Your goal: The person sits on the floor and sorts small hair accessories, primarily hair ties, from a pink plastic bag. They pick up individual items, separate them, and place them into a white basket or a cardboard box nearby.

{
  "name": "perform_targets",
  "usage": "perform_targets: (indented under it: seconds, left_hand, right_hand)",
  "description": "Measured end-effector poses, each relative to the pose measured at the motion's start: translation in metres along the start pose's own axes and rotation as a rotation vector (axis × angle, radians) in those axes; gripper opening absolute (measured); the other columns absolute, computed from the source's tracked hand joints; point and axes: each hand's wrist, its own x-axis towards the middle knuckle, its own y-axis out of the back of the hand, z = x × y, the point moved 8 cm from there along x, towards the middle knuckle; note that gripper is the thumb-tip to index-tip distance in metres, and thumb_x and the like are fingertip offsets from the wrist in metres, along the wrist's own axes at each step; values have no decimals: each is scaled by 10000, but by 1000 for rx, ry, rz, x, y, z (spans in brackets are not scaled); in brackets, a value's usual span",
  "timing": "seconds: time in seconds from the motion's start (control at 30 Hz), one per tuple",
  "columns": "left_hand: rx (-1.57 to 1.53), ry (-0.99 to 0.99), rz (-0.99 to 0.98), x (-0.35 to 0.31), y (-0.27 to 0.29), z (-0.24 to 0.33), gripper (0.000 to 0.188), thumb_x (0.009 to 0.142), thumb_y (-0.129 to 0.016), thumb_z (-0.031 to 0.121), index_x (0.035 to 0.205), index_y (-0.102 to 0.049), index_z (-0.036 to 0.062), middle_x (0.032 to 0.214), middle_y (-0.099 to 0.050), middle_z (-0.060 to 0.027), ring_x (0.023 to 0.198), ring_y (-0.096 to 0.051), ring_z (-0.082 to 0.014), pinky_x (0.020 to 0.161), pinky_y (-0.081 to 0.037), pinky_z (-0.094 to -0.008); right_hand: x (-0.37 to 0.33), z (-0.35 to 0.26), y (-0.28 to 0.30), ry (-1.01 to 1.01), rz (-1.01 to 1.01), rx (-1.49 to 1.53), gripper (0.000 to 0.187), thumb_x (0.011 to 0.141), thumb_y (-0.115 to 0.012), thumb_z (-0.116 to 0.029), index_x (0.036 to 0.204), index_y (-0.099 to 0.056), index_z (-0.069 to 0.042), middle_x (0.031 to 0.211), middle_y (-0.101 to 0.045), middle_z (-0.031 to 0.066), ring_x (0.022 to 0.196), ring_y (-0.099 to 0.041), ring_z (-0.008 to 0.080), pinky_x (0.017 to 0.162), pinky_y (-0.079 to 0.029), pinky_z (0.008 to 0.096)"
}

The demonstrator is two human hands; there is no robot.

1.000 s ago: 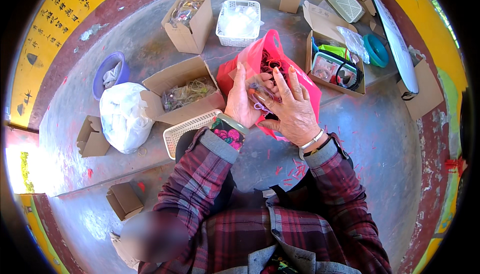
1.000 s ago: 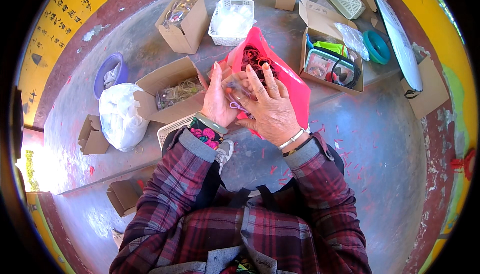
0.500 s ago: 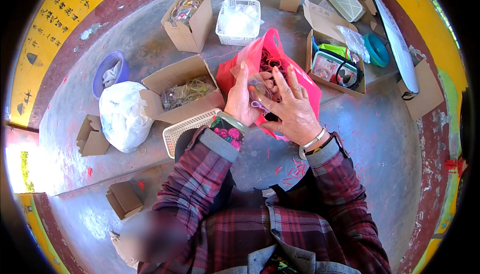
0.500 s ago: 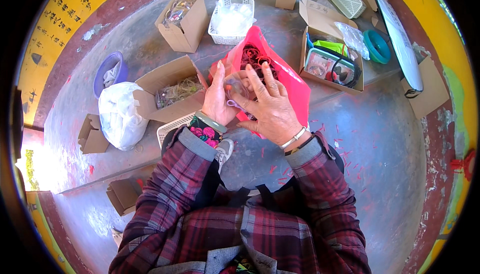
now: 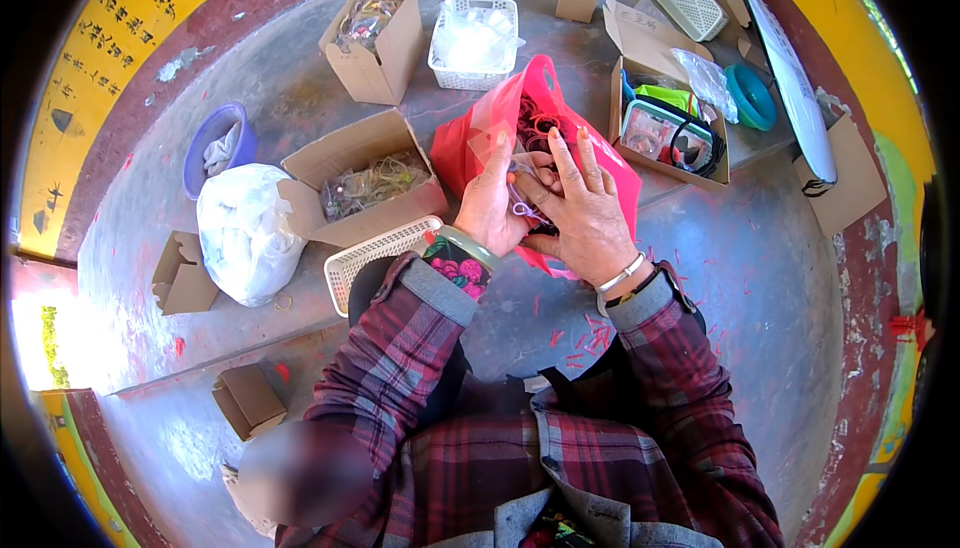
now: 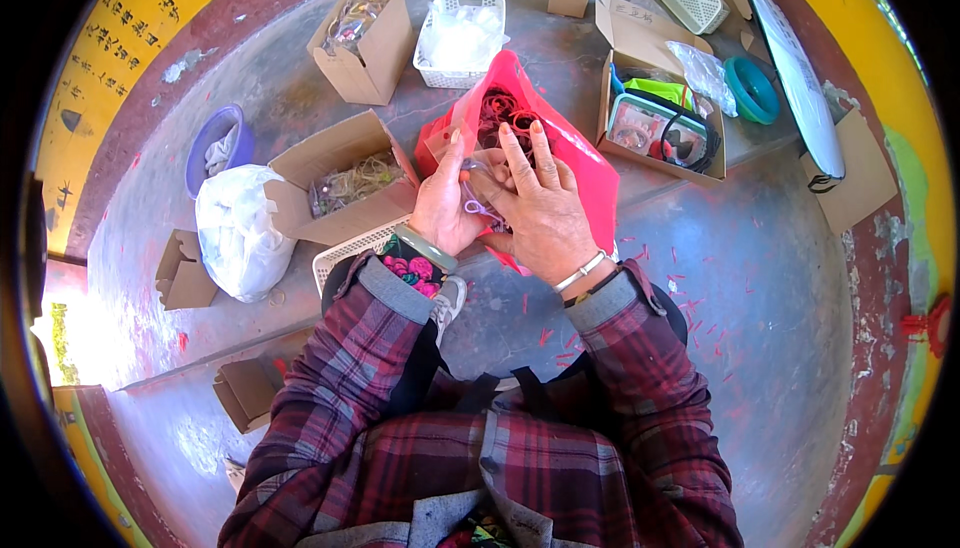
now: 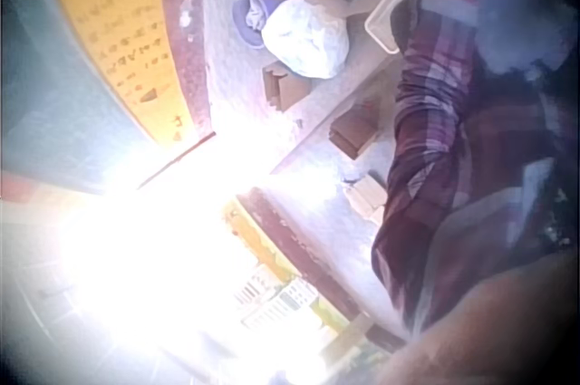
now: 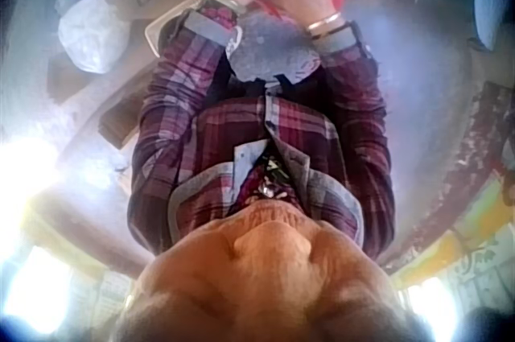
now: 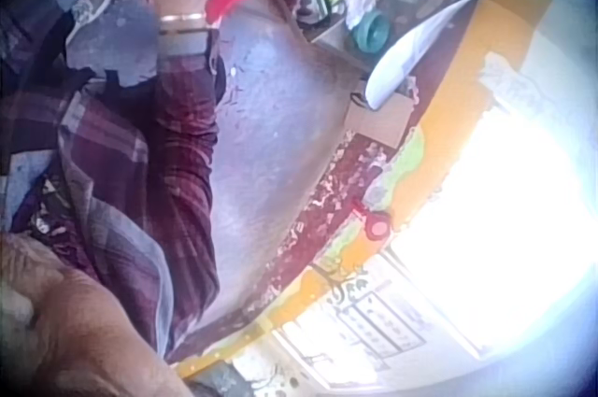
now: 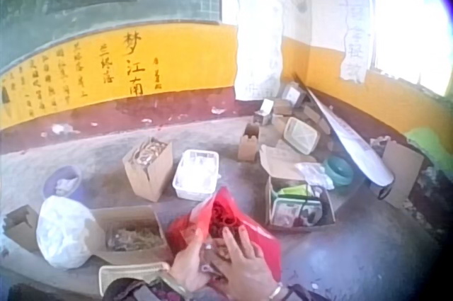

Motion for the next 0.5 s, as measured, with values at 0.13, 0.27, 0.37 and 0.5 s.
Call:
perform_targets:
  seconds: [0.13, 0.27, 0.37, 0.5]
  left_hand:
    - [-107, -74, 141, -2, 6, 14, 536, 902, -403, 512, 913, -555, -2, 738, -570, -93, 726, -585, -228, 731, -509, -375]
    - [-172, -195, 146, 1, 13, 24, 558, 905, -373, 525, 903, -538, -8, 737, -569, -106, 725, -581, -239, 766, -512, -393]
    - [-151, -169, 143, 1, 10, 19, 560, 908, -365, 523, 930, -519, -15, 778, -557, -113, 769, -566, -236, 828, -493, -407]
    - [-132, -132, 113, -2, 4, 10, 558, 905, -374, 524, 946, -519, -13, 791, -560, -113, 792, -562, -235, 856, -484, -408]
  right_hand:
    - [-2, -3, 11, 50, 97, 61, 529, 603, -758, -260, 1102, -612, -164, 1355, -356, 119, 1258, -323, 338, 900, -365, 441]
    - [-7, -1, 18, 79, 246, 192, 270, 671, -709, -179, 916, -643, -86, 1071, -560, 103, 991, -539, 287, 762, -425, 384]
    - [-8, 0, 20, 30, 315, 218, 172, 691, -691, -146, 827, -622, -65, 832, -585, 77, 769, -569, 257, 657, -435, 361]
    - [-7, 3, 11, -40, 263, 328, 150, 695, -689, -134, 799, -615, -56, 734, -593, 86, 710, -581, 262, 614, -440, 369]
